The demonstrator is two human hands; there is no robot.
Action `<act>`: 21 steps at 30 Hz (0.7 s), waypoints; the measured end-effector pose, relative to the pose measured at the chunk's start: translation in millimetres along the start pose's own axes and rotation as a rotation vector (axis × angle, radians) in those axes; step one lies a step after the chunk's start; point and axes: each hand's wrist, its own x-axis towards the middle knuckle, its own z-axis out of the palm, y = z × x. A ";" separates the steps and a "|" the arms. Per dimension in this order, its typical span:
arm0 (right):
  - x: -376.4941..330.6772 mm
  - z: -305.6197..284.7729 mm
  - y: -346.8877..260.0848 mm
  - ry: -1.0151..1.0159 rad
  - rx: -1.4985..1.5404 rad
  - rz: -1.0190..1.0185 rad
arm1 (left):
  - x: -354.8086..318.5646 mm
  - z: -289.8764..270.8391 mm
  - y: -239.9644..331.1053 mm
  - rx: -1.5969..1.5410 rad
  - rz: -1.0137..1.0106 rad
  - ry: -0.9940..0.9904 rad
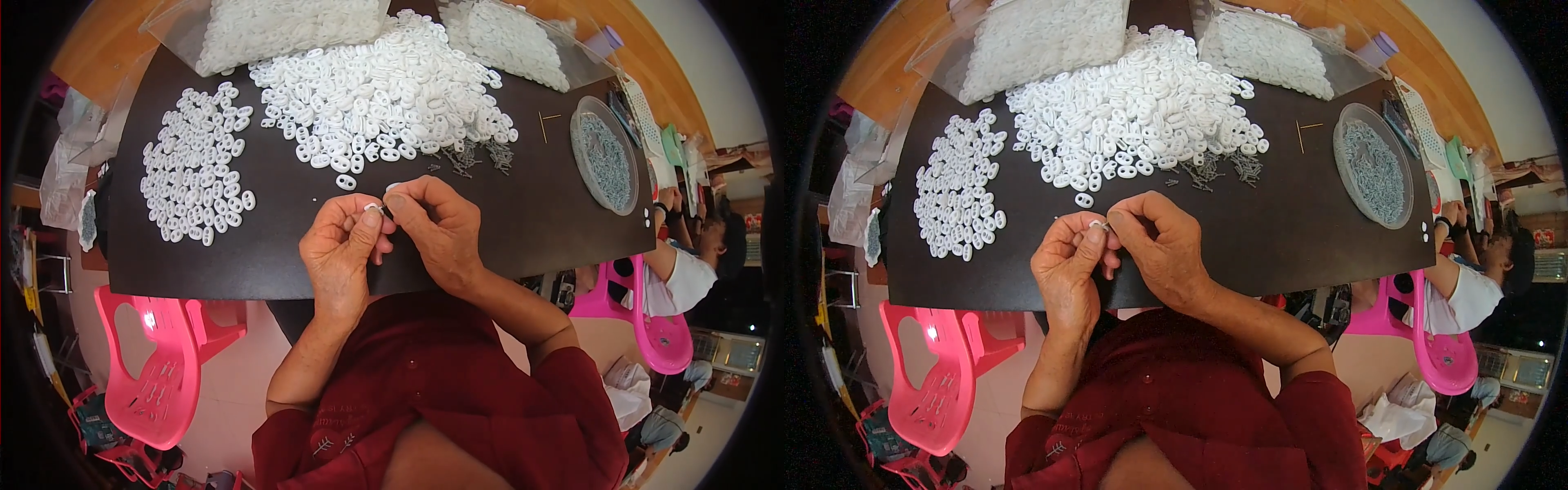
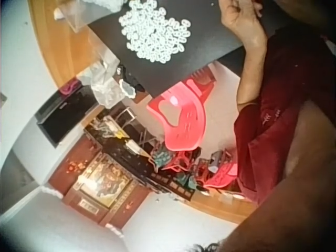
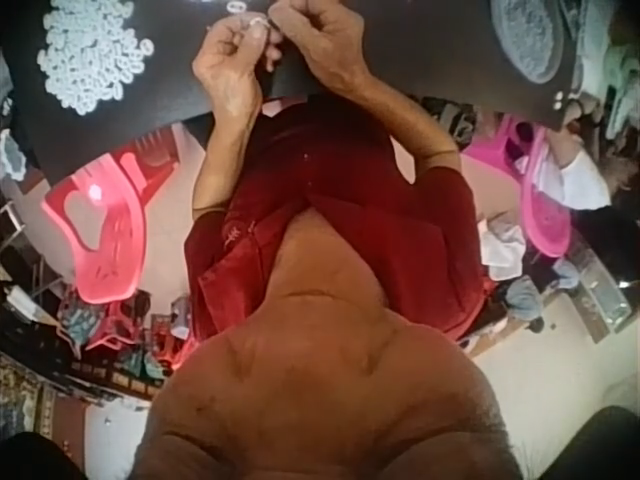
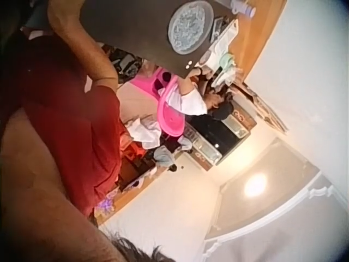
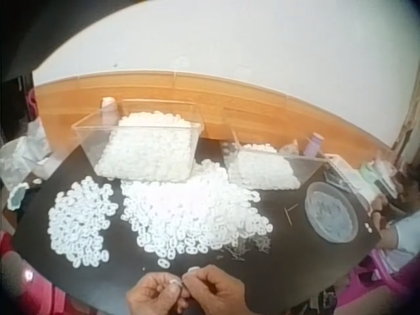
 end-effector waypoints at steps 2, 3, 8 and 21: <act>-0.3 0.5 -0.5 0.005 -0.013 0.001 | 0.2 -0.1 -1.0 0.006 0.001 0.002; -0.4 0.8 -0.6 0.010 -0.026 0.002 | 0.3 0.0 -1.5 0.003 -0.001 0.004; -0.5 1.9 3.8 0.026 -0.022 -0.008 | -0.5 0.8 -1.2 0.020 0.001 0.014; -1.3 7.0 6.9 0.058 0.025 0.010 | -1.3 -0.6 -1.9 0.070 0.014 0.030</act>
